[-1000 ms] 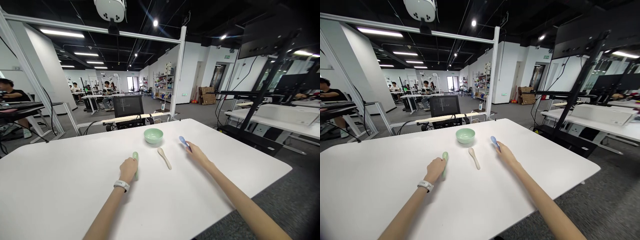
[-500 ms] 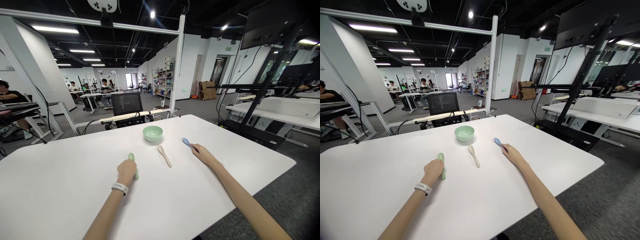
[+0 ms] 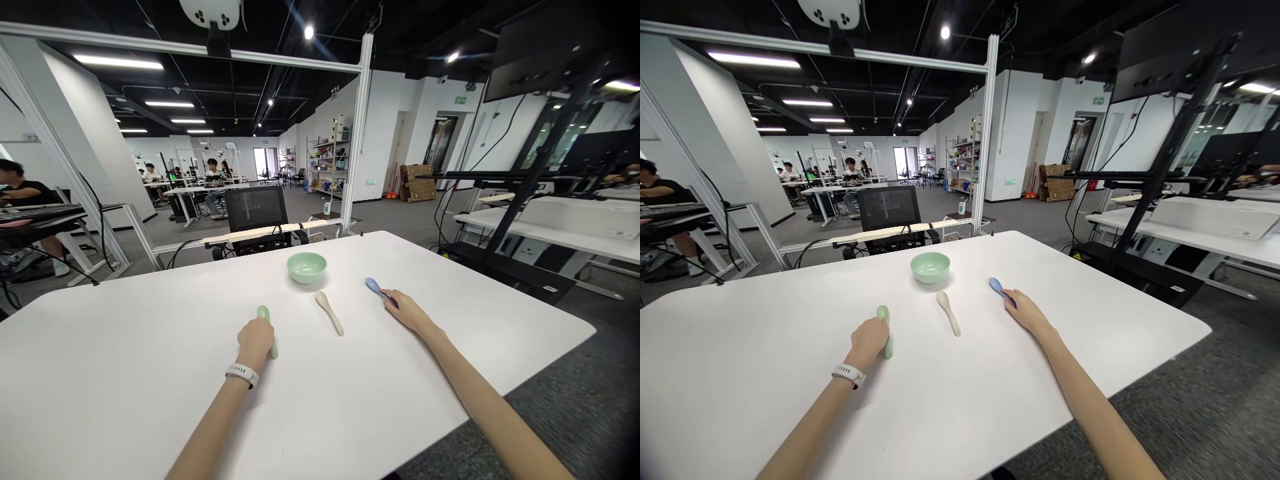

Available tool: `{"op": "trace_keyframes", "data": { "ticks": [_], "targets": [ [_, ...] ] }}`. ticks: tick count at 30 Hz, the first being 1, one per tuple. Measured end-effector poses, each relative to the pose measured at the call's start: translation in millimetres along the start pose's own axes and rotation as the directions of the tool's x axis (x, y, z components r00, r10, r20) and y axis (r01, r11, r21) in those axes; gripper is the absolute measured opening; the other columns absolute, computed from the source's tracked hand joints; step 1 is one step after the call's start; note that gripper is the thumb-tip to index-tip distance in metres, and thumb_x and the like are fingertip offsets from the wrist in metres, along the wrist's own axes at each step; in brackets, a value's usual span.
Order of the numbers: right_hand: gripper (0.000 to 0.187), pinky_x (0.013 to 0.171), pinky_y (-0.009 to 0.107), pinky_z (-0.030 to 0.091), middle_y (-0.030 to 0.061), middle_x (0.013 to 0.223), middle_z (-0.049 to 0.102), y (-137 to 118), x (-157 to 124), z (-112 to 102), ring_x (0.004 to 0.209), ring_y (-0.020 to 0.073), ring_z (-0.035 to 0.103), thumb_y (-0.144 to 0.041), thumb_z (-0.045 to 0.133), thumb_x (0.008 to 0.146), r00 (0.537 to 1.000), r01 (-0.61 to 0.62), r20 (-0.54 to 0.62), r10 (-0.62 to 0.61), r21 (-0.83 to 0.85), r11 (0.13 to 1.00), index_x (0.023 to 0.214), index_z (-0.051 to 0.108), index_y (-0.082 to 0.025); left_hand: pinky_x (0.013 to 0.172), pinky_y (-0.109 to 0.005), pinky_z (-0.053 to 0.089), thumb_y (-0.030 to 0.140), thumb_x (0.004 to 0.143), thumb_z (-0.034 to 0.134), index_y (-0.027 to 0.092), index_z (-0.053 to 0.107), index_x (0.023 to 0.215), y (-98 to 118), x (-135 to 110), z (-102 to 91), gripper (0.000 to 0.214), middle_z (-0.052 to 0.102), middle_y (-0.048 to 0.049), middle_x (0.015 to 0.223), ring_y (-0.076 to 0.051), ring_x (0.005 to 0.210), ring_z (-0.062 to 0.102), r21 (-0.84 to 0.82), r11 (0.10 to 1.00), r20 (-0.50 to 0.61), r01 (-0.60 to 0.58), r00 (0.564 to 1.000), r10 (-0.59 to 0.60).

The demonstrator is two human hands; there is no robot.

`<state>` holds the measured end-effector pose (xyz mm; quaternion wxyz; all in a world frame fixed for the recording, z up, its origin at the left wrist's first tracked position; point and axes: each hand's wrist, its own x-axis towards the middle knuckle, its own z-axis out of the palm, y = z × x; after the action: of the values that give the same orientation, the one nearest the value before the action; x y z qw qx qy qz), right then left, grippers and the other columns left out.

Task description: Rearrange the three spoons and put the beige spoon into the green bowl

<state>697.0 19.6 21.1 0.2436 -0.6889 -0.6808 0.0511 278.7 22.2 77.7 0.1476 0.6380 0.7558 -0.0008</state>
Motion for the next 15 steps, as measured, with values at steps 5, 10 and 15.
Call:
{"op": "trace_keyframes", "data": {
  "ticks": [5, 10, 15],
  "targets": [
    [0.046, 0.092, 0.035, 0.052, 0.0113, 0.11, 0.074, -2.5, -1.3, -2.0, 0.1, 0.026, 0.07, -0.033, 0.043, 0.098, 1.0, -0.016, -0.004, 0.016, -0.005, 1.0, 0.135, 0.068, -0.02, 0.097, -0.048, 0.059, 0.044, 0.095, 0.066, 0.019, 0.063, 0.13, -1.8, -1.6, 0.4, 0.043, 0.068, -0.0096, 0.131, -0.023, 0.113, 0.068, -0.017, 1.0, 0.003, -0.009, 1.0, 0.01],
    [0.054, 0.092, 0.036, 0.052, 0.0113, 0.111, 0.074, 2.2, -0.1, 0.2, 0.097, 0.0256, 0.07, -0.037, 0.043, 0.097, 1.0, 0.0, -0.025, 0.0, 0.01, 1.0, 0.144, 0.06, -0.018, 0.097, -0.048, 0.059, 0.044, 0.094, 0.066, 0.019, 0.063, 0.131, -2.1, 0.3, 1.6, 0.044, 0.067, -0.01, 0.132, -0.023, 0.114, 0.067, -0.025, 1.0, -0.001, 0.001, 1.0, -0.001],
    [0.06, 0.087, 0.037, 0.053, 0.0101, 0.102, 0.074, 5.4, 1.1, 2.7, 0.09, 0.0257, 0.069, -0.045, 0.047, 0.095, 0.998, -0.05, -0.032, 0.051, 0.043, 0.998, 0.148, 0.054, -0.016, 0.096, -0.048, 0.059, 0.044, 0.094, 0.067, 0.019, 0.062, 0.132, -2.1, 0.9, 3.1, 0.045, 0.067, -0.0102, 0.133, -0.023, 0.114, 0.067, -0.032, 0.999, -0.017, -0.003, 1.0, 0.002]
  ]
}}
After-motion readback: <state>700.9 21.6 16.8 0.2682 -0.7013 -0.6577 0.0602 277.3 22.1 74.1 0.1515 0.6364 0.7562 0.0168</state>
